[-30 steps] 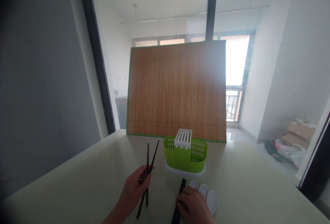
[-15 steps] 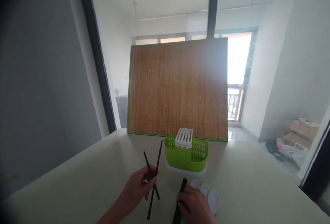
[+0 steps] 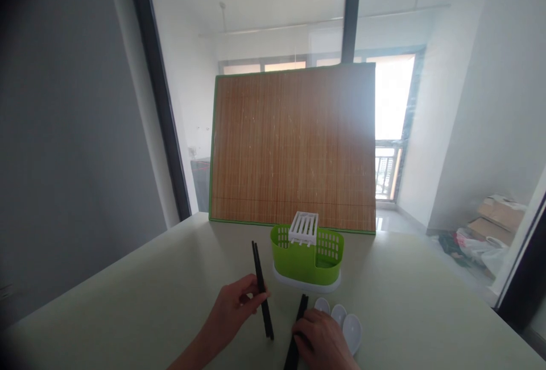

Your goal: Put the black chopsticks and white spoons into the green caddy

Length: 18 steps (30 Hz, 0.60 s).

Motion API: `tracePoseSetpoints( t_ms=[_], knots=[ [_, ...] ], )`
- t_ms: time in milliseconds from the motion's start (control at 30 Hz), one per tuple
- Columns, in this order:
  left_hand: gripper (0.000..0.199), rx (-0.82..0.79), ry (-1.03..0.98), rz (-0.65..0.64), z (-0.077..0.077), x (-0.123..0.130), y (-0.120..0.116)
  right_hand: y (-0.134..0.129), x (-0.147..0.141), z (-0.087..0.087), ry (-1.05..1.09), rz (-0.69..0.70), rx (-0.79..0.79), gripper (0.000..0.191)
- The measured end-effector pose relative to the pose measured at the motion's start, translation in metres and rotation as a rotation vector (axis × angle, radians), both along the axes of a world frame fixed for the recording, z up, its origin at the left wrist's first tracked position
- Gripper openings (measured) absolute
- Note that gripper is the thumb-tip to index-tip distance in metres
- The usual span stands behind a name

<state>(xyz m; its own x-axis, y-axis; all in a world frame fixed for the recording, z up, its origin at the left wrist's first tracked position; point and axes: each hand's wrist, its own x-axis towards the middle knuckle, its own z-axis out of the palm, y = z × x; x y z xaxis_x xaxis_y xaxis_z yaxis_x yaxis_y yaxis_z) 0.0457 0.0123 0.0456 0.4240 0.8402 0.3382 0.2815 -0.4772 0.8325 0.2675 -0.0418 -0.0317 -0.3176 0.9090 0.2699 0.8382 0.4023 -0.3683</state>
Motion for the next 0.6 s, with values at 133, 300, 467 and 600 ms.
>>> tracePoseSetpoints(
  t_ms=[133, 300, 467, 600],
  knots=[
    [0.014, 0.123, 0.092, 0.069, 0.007, -0.002, -0.005, 0.000, 0.000, 0.000, 0.007, -0.004, -0.005, 0.019],
    [0.012, 0.068, 0.090, -0.030, 0.002, 0.001, -0.008, 0.002, 0.001, -0.001, -0.014, -0.010, -0.018, 0.019],
    [0.015, 0.154, -0.021, 0.040, 0.031, -0.003, 0.007, 0.002, 0.001, -0.002, -0.013, -0.018, -0.020, 0.020],
    [0.020, 0.322, -0.121, 0.179, 0.077, 0.002, 0.044, 0.000, 0.001, -0.001, -0.015, -0.023, -0.024, 0.020]
  ],
)
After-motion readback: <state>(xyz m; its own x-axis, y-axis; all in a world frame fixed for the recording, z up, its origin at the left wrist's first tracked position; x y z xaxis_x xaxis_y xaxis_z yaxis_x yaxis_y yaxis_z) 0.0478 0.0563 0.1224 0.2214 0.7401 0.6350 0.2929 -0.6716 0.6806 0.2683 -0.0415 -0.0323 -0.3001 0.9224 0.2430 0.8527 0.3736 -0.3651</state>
